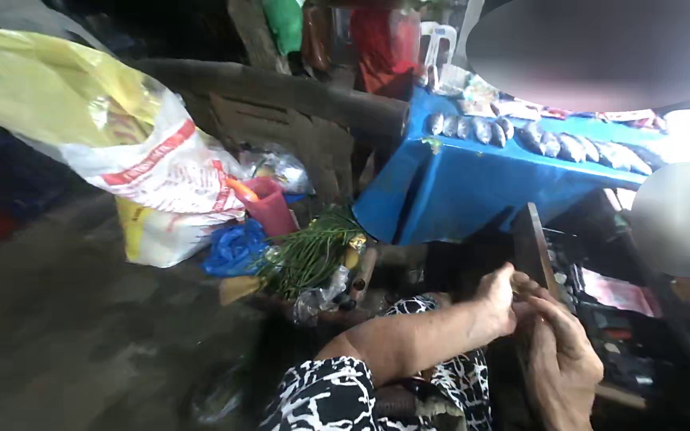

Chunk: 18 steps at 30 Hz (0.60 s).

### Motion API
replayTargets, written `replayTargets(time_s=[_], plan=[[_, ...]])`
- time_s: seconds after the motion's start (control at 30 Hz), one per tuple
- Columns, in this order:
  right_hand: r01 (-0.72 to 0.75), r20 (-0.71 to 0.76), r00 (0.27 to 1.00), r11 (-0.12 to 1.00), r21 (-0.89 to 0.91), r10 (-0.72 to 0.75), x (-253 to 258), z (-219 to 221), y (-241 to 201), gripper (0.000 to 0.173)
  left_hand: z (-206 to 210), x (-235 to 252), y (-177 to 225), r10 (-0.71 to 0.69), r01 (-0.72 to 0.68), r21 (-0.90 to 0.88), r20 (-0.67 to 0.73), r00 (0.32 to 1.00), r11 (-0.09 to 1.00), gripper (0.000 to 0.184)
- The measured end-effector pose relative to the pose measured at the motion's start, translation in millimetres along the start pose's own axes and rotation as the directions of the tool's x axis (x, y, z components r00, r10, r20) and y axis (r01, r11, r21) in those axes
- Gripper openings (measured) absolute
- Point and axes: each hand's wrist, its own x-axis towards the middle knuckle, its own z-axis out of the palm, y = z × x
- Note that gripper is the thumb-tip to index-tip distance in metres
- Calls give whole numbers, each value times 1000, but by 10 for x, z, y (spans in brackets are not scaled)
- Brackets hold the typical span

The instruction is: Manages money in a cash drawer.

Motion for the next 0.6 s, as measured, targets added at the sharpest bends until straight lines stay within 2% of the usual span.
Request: replayTargets(time_s=[0.07,0.1,0.13,0.17,0.23,0.3,0.37,0.47,0.53,0.6], plan=[[60,80,996,951,-304,-37,-30,-90,118,33,-99,147,300,68,-70,-98,-19,997,993,32],[59,149,989,897,-438,7,-46,-149,204,36,-146,256,477,133,-138,-67,-72,988,988,22],[31,226,968,838,-546,111,-69,-214,289,39,-203,376,667,212,-211,20,-123,970,977,15],[-11,284,929,785,-619,237,-90,-267,358,41,-271,497,858,292,-268,148,-170,941,952,16],[-73,330,838,689,-721,435,-106,-278,432,47,-449,757,1250,413,-276,458,-231,881,845,31],[-50,343,818,652,-757,461,-99,-209,426,46,-630,954,1648,438,-207,613,-255,862,763,43],[-15,353,821,636,-771,448,-101,-158,412,45,-727,1003,1967,457,-207,625,-270,848,752,36],[-67,344,801,646,-761,489,-89,-171,401,44,-797,1029,2358,515,-328,527,-258,818,784,28],[-94,340,806,673,-734,485,-101,-199,422,43,-796,1033,2573,539,-409,443,-218,814,798,33],[-114,338,813,697,-708,475,-112,-215,435,42,-754,1013,2739,576,-459,435,-183,797,774,40]])
